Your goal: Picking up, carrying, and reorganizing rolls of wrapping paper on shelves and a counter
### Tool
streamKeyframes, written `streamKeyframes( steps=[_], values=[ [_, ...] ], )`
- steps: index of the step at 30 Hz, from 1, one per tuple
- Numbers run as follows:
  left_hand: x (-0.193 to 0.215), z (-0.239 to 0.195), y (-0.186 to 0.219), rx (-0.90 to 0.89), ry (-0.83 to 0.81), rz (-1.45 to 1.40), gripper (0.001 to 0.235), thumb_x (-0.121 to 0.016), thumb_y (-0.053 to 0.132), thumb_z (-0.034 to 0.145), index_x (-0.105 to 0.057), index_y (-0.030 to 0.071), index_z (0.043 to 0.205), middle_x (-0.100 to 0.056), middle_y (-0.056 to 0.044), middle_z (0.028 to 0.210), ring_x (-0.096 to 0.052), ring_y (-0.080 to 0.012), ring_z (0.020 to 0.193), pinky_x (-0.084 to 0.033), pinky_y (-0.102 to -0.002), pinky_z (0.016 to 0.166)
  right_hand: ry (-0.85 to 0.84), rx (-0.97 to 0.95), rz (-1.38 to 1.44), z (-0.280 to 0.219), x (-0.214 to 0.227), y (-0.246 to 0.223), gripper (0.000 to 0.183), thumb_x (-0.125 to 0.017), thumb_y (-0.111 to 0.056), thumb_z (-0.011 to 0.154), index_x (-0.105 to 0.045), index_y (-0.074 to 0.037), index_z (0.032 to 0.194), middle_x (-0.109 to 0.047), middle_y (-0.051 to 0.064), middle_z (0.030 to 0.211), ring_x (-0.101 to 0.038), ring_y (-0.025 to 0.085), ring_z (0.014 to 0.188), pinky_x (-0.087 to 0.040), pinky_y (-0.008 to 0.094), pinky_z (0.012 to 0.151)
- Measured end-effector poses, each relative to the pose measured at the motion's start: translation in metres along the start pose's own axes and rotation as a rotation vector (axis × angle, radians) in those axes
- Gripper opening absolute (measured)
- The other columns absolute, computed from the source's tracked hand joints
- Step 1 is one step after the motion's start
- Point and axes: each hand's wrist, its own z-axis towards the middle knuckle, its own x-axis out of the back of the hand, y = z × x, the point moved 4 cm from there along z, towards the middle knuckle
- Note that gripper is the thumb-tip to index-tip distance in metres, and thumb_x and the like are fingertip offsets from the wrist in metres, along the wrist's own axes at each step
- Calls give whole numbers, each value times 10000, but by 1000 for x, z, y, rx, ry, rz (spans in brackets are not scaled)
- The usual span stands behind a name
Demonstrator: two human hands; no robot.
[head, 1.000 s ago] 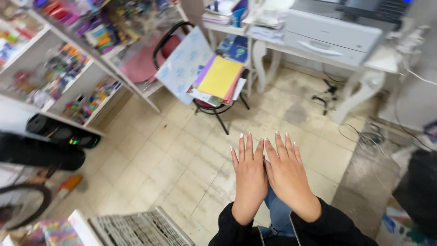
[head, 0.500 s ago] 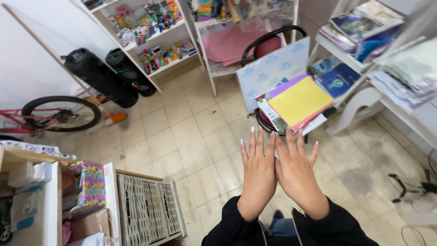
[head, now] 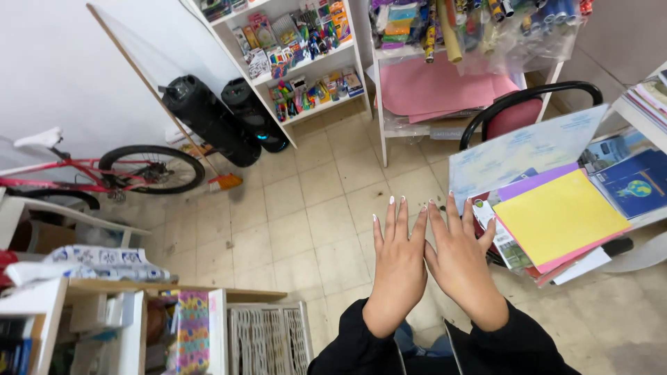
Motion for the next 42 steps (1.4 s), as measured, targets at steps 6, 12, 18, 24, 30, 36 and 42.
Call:
streamKeyframes(
  steps=[6,12,18,24,30,36,42],
  values=[
    [2,86,-73,4,-2,25,691,-502,-5,864,-405,90,1542,-221,-250,1669,-182,-419,1551,-113,-630,1214,55,-27,-16,77,-13,-31,669,-528,-388,944,-362,-250,1577,-282,164,1680,-254,435,1534,-166,757,1095],
    [-10,158,-111,-93,-29,-29,582,-441,57,954,-421,49,1536,-278,-254,1647,-180,-424,1552,-114,-652,1207,101,-100,-99,176,-42,-16,708,-534,-310,869,-393,-227,1558,-325,194,1661,-309,451,1516,-215,794,1045],
    [-40,270,-168,-66,-15,44,656,-482,102,937,-362,123,1581,-226,-253,1670,-166,-406,1560,-94,-601,1228,130,-64,-128,285,-74,4,818,-582,-329,828,-339,-226,1602,-302,168,1677,-294,441,1523,-265,772,1035],
    [-45,397,-187,-159,16,22,672,-500,8,906,-363,49,1562,-292,-233,1641,-178,-408,1553,-142,-641,1213,66,-124,-42,410,-75,49,779,-586,-293,852,-328,-242,1585,-236,154,1694,-214,473,1534,-194,789,1065],
    [-56,501,-212,-147,-41,-92,624,-445,31,968,-358,88,1583,-241,-246,1670,-131,-404,1572,-104,-631,1208,98,-188,-16,509,-83,89,690,-527,-433,933,-367,-186,1556,-233,197,1689,-192,461,1551,-143,797,1090],
    [-94,602,-254,-225,48,-66,552,-425,124,1007,-356,35,1548,-261,-275,1652,-143,-419,1571,-75,-627,1243,-68,-181,102,596,-103,108,720,-500,-256,943,-238,-256,1614,-128,125,1721,-119,468,1549,-145,779,1090],
    [-119,695,-265,-315,-107,-72,656,-435,91,963,-279,22,1597,-282,-285,1639,-187,-437,1548,-119,-574,1248,11,-286,20,692,-103,146,666,-396,-129,936,-304,-218,1590,-204,170,1696,-177,446,1545,-162,767,1092]
  ],
)
